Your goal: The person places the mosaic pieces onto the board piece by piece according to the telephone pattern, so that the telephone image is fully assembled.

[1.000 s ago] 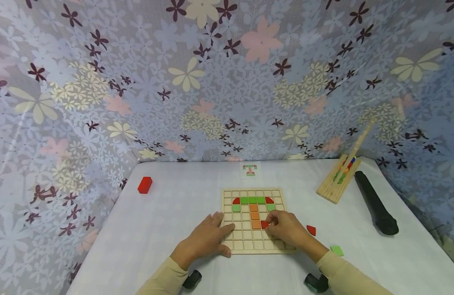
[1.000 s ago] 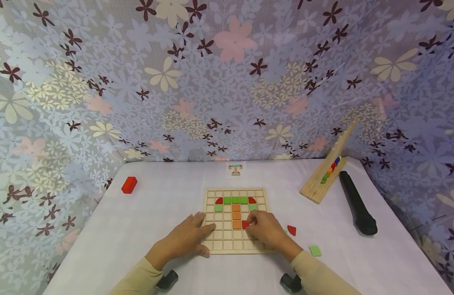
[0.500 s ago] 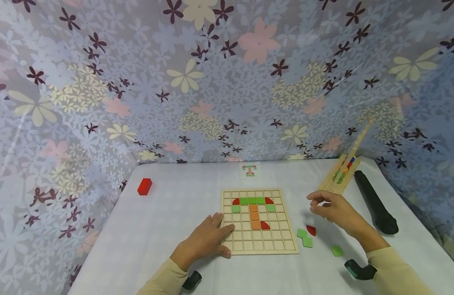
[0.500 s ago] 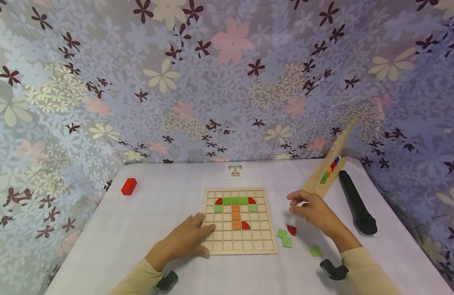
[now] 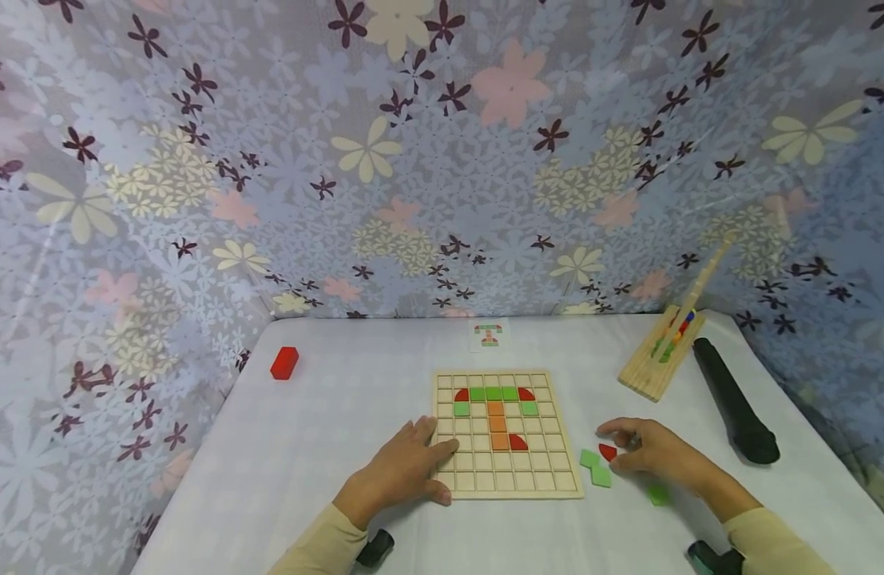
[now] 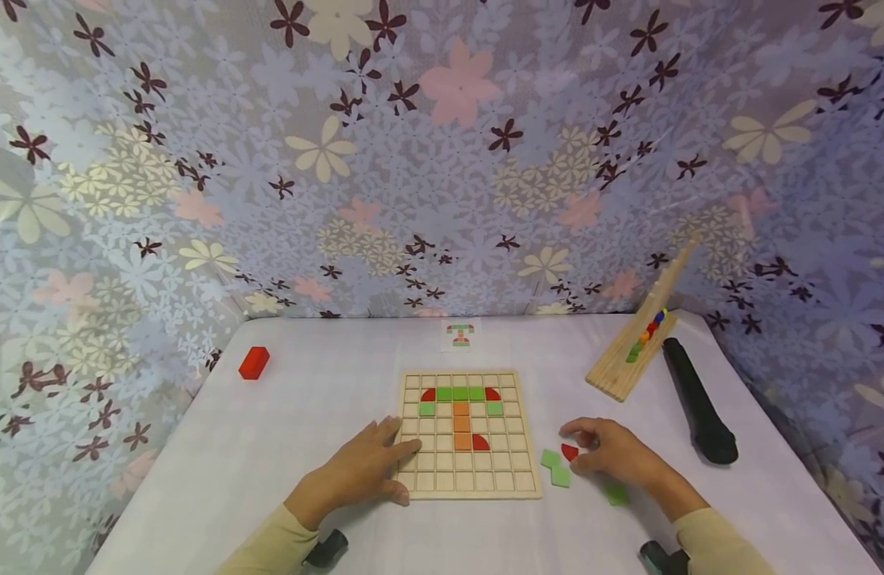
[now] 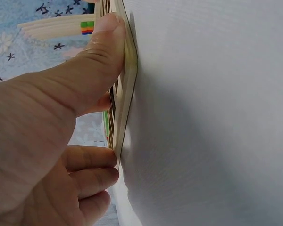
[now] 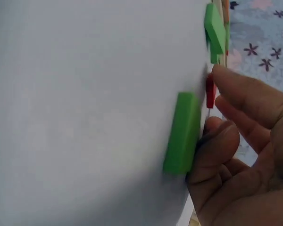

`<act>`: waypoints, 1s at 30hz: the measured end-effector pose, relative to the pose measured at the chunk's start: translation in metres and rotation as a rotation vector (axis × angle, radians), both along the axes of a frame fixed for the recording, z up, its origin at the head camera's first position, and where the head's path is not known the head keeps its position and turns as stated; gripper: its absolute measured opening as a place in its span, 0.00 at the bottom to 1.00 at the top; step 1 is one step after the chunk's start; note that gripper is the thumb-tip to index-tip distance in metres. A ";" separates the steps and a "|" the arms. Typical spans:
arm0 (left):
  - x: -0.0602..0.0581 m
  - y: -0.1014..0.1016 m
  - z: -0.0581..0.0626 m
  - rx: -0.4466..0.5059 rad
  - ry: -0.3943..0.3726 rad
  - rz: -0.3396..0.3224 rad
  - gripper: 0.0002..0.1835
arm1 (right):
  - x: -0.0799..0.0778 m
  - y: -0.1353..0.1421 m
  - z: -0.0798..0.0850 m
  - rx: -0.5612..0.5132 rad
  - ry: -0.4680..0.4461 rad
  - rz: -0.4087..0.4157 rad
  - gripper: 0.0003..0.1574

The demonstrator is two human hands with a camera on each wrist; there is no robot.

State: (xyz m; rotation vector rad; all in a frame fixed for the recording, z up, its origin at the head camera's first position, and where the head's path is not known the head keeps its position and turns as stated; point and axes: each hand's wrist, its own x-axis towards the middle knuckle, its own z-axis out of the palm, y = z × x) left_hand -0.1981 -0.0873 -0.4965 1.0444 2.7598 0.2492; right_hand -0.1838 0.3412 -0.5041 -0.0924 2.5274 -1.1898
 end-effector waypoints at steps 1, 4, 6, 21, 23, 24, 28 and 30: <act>0.000 0.000 0.000 0.000 -0.003 0.000 0.45 | 0.000 -0.001 -0.001 0.015 0.011 -0.005 0.31; 0.000 0.001 0.000 0.005 -0.005 -0.001 0.45 | 0.001 -0.003 -0.003 0.076 0.065 -0.006 0.24; 0.000 0.001 0.001 0.004 0.001 -0.001 0.46 | 0.002 -0.005 -0.003 0.123 0.097 -0.007 0.21; 0.002 0.001 0.000 -0.007 0.009 0.003 0.46 | 0.006 -0.009 0.000 -0.021 0.016 -0.092 0.18; 0.001 0.001 -0.001 -0.010 0.012 0.003 0.46 | 0.005 -0.007 0.001 -0.049 -0.006 -0.096 0.19; 0.001 0.001 -0.001 -0.012 0.014 0.003 0.46 | 0.005 -0.006 0.001 -0.060 -0.012 -0.102 0.19; 0.001 0.001 0.000 -0.021 0.018 0.006 0.46 | 0.002 -0.002 0.005 -0.134 0.003 -0.136 0.23; 0.001 0.001 0.000 -0.022 0.018 0.005 0.46 | 0.001 0.000 0.009 -0.176 0.042 -0.145 0.27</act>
